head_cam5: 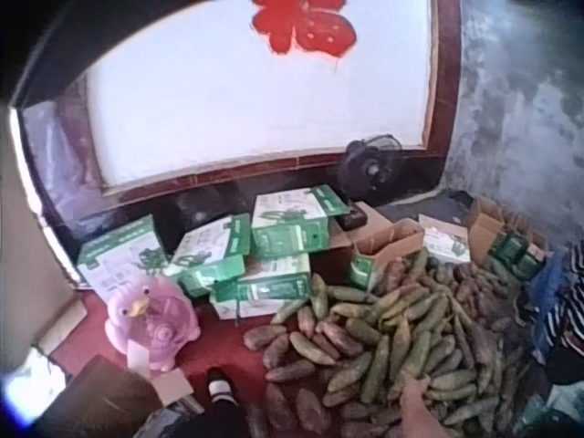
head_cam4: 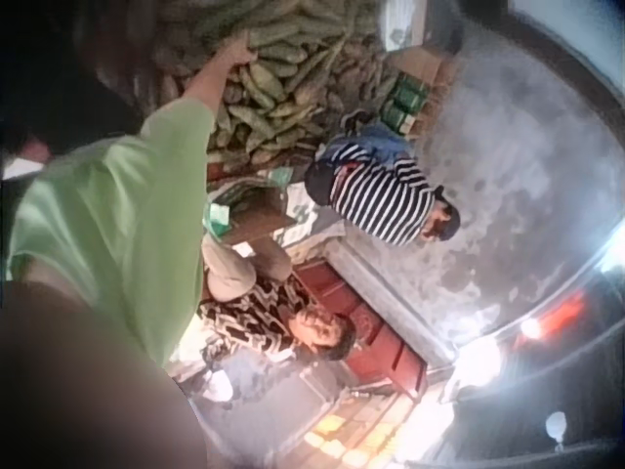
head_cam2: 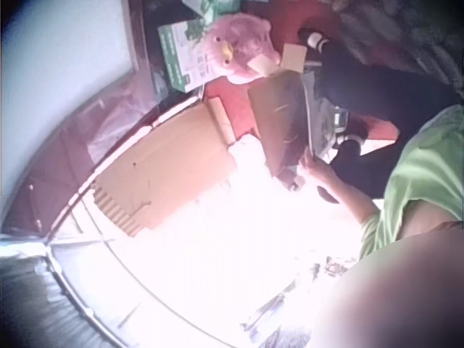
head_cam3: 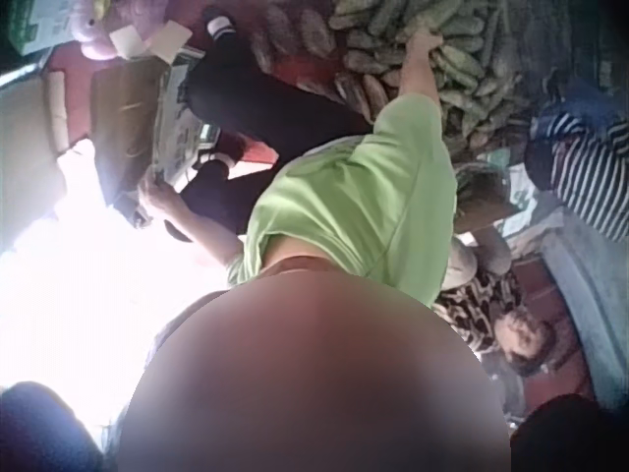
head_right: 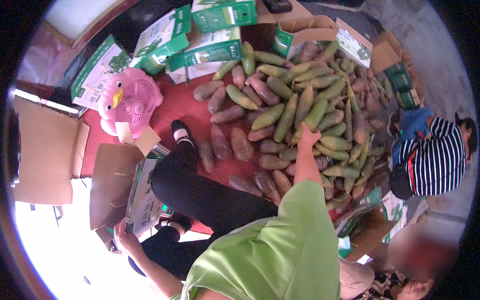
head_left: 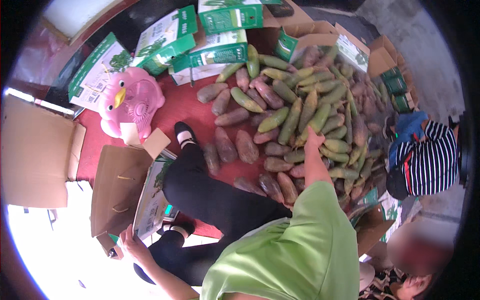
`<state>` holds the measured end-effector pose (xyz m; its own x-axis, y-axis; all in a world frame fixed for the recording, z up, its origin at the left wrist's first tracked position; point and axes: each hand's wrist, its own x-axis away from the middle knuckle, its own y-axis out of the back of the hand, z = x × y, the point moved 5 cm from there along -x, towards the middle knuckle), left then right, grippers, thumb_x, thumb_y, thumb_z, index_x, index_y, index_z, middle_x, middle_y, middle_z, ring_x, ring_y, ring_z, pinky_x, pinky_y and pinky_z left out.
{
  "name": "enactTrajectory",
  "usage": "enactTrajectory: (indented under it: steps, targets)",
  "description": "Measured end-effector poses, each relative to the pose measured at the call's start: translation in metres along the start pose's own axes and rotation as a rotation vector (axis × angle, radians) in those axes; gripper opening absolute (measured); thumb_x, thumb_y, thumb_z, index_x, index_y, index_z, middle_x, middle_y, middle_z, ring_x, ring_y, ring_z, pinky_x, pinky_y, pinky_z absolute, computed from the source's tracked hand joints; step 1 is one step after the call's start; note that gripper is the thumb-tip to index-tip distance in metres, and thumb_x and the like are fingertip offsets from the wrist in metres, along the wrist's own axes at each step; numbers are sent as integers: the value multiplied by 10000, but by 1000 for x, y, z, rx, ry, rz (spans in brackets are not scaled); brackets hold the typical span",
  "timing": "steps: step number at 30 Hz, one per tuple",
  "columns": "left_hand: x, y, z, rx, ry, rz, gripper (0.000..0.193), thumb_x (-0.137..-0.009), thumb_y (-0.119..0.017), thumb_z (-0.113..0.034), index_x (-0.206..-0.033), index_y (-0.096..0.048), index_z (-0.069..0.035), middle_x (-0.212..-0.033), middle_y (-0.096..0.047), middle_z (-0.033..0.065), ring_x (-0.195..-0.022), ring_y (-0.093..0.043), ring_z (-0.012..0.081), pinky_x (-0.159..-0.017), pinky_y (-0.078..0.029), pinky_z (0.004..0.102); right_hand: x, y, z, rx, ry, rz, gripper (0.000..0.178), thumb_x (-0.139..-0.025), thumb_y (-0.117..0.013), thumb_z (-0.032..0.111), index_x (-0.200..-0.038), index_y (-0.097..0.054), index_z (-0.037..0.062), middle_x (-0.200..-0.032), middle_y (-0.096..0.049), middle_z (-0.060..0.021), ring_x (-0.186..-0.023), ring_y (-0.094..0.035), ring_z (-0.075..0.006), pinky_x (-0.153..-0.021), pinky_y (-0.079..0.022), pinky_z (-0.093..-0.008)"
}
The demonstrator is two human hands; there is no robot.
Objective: Sort vegetables from a pile on the floor and place them into cardboard boxes for packaging.
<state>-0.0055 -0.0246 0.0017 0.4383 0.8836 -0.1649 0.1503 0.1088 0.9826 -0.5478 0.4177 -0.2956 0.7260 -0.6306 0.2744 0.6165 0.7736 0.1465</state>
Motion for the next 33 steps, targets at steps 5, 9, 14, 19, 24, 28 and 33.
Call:
enactTrajectory:
  steps: [5,9,14,19,24,28,33]
  targets:
    - [0,0,-4,29,17,-43,292,-723,-584,28,-988,-668,-60,-934,-621,97,-877,-591,301,-754,-470,401,-5,-7,7,-74,-7,124,738,-618,-828,28,-1214,-405,-71,-1152,-540,-185,-957,-569,-279,-828,-486,-399]
    - [3,6,-5,11,13,-61,285,-720,-597,12,-980,-673,-73,-930,-620,82,-883,-589,284,-743,-475,389,14,-8,21,32,-109,14,716,-621,-828,96,-1211,-456,-64,-1173,-535,-186,-1004,-569,-319,-851,-494,-450]
    - [-3,7,-15,-24,82,-52,281,-711,-608,9,-965,-677,-90,-902,-613,62,-891,-583,267,-763,-482,379,-12,-7,6,-128,-293,156,698,-633,-826,155,-1212,-475,-15,-1179,-529,-170,-994,-563,-311,-785,-493,-480]
    - [0,12,-16,-22,41,-59,255,-726,-601,-7,-954,-677,-92,-904,-613,61,-885,-578,267,-769,-477,384,12,-1,2,-95,-583,317,562,-699,-775,321,-1149,-537,80,-1042,-589,-97,-900,-562,-270,-663,-455,-391]
    - [3,13,-8,-6,73,-30,254,-735,-590,-23,-962,-679,-94,-914,-619,60,-898,-577,267,-783,-469,385,96,-38,43,-124,-513,731,478,-748,-729,292,-1143,-553,88,-1057,-597,-79,-948,-570,-237,-742,-482,-395]
    - [-2,9,-9,23,69,24,317,-724,-584,-33,-1016,-666,-125,-952,-613,42,-951,-563,242,-841,-430,369,183,-81,125,-5,-200,1175,487,-769,-689,161,-1196,-514,5,-1118,-581,-87,-1003,-559,-213,-868,-454,-342]
    - [-1,8,-9,9,47,6,280,-742,-572,-73,-997,-667,-140,-934,-604,17,-937,-571,225,-805,-441,367,334,-135,225,207,211,1679,625,-688,-706,119,-1237,-468,-60,-1148,-568,-113,-1052,-548,-200,-946,-404,-315]
